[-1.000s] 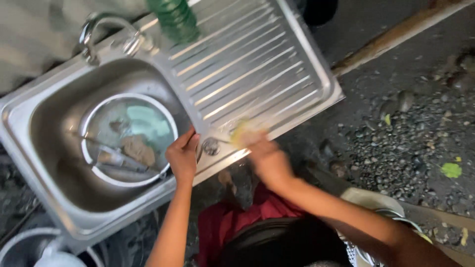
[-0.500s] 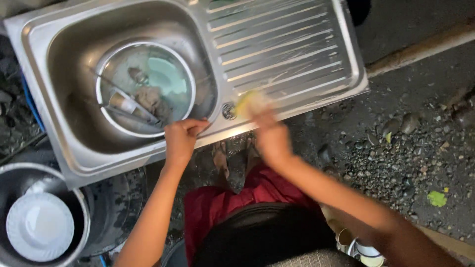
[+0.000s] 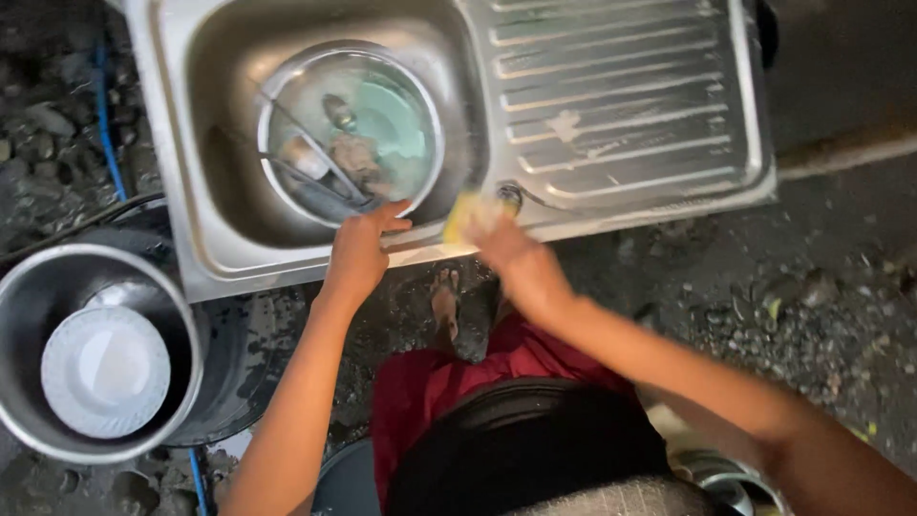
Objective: Wash dishes in a metal sink using dish soap and a sponge.
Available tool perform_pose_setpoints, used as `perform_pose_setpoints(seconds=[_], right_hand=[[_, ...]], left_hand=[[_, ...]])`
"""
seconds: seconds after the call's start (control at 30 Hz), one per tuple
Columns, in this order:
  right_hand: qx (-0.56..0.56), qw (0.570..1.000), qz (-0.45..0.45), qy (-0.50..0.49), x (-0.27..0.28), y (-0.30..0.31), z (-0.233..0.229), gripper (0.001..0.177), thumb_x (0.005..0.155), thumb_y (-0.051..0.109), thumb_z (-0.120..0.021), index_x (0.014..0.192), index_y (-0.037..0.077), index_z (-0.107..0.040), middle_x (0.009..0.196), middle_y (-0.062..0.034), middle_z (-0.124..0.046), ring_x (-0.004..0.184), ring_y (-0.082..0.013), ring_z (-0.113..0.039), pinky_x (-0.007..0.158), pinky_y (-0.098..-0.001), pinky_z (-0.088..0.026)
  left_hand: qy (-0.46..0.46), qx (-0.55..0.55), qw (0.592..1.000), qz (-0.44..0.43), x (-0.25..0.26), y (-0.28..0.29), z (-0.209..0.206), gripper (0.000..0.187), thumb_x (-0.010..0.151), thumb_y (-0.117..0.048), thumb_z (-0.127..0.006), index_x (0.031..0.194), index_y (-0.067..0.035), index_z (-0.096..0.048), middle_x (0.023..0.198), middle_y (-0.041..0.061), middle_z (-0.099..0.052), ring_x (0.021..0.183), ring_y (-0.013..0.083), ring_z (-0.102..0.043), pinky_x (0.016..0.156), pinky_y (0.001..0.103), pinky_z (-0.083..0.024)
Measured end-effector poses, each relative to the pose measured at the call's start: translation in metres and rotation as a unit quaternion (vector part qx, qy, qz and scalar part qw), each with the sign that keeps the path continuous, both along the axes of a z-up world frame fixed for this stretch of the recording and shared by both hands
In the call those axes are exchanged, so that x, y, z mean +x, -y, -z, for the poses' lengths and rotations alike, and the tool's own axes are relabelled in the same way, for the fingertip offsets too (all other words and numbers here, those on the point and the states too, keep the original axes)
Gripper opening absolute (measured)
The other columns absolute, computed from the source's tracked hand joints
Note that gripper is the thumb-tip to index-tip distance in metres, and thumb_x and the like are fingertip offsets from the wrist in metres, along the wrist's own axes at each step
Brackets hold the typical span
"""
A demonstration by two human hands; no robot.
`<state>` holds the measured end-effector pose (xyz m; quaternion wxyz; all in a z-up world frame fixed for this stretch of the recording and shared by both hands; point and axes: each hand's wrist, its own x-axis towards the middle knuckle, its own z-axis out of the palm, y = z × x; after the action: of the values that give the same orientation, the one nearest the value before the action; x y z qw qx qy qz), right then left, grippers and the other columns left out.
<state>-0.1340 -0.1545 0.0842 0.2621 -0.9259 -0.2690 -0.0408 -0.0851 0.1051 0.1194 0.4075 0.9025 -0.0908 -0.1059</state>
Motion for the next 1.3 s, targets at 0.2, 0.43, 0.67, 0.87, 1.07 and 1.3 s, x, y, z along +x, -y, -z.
perform_pose_setpoints(seconds=[0.2, 0.43, 0.67, 0.87, 1.07, 1.3], right_hand=[[0.036, 0.994, -0.106, -0.003, 0.017, -0.091, 0.002, 0.058, 0.086, -0.002, -0.061, 0.143, 0.006, -0.058, 0.152, -0.0122, -0.052, 0.141, -0.0353, -0.050, 0.120, -0.0442, -0.039], [-0.074, 0.969, -0.233, -0.027, 0.039, -0.022, -0.019, 0.071, 0.074, -0.009, -0.059, 0.142, 0.009, -0.058, 0.154, -0.0115, -0.049, 0.145, -0.0289, -0.043, 0.120, -0.0446, -0.031], [-0.029, 0.942, -0.333, -0.017, 0.056, -0.155, 0.002, 0.079, 0.069, -0.012, -0.059, 0.145, 0.006, -0.052, 0.154, -0.0141, -0.049, 0.146, -0.0305, -0.042, 0.118, -0.0438, -0.032], [0.009, 0.919, -0.394, 0.011, 0.089, -0.319, 0.027, 0.063, 0.077, -0.005, -0.060, 0.140, 0.002, -0.058, 0.145, -0.0237, -0.054, 0.138, -0.0392, -0.048, 0.114, -0.0454, -0.041], [0.059, 0.917, -0.394, 0.012, 0.072, -0.318, 0.010, 0.056, 0.077, -0.005, -0.061, 0.132, 0.003, -0.063, 0.140, -0.0210, -0.059, 0.139, -0.0388, -0.050, 0.117, -0.0479, -0.040], [0.128, 0.929, -0.277, -0.207, 0.099, -0.208, -0.007, 0.064, 0.078, -0.019, -0.044, 0.129, 0.010, -0.068, 0.138, -0.0181, -0.066, 0.131, -0.0347, -0.061, 0.102, -0.0367, -0.049]], left_hand=[[0.091, -0.052, 0.984, -0.144, -0.010, -0.019, 0.012, 0.064, 0.068, 0.024, -0.047, 0.121, -0.003, -0.072, 0.122, 0.019, -0.071, 0.099, 0.0394, -0.067, 0.086, 0.041, -0.049], [0.170, -0.073, 0.932, -0.313, -0.041, -0.064, 0.015, 0.065, 0.071, 0.025, -0.040, 0.121, -0.003, -0.072, 0.122, 0.017, -0.071, 0.113, 0.0310, -0.068, 0.093, 0.035, -0.051], [0.258, -0.010, 0.813, -0.521, -0.082, -0.140, 0.065, 0.066, 0.082, 0.022, -0.039, 0.143, 0.003, -0.054, 0.146, 0.028, -0.052, 0.137, 0.0406, -0.048, 0.105, 0.039, -0.041], [0.194, -0.136, 0.803, -0.547, -0.090, -0.187, 0.114, 0.057, 0.089, 0.013, -0.042, 0.141, -0.004, -0.060, 0.132, 0.019, -0.070, 0.124, 0.0317, -0.067, 0.108, 0.038, -0.049], [0.107, -0.139, 0.788, -0.590, -0.087, -0.189, 0.086, 0.054, 0.093, 0.008, -0.046, 0.145, -0.008, -0.050, 0.117, 0.017, -0.073, 0.111, 0.0275, -0.071, 0.098, 0.036, -0.052], [0.257, -0.013, 0.839, -0.480, -0.045, -0.147, 0.043, 0.055, 0.084, 0.015, -0.049, 0.132, -0.007, -0.064, 0.138, 0.019, -0.060, 0.127, 0.0366, -0.059, 0.105, 0.041, -0.049]])
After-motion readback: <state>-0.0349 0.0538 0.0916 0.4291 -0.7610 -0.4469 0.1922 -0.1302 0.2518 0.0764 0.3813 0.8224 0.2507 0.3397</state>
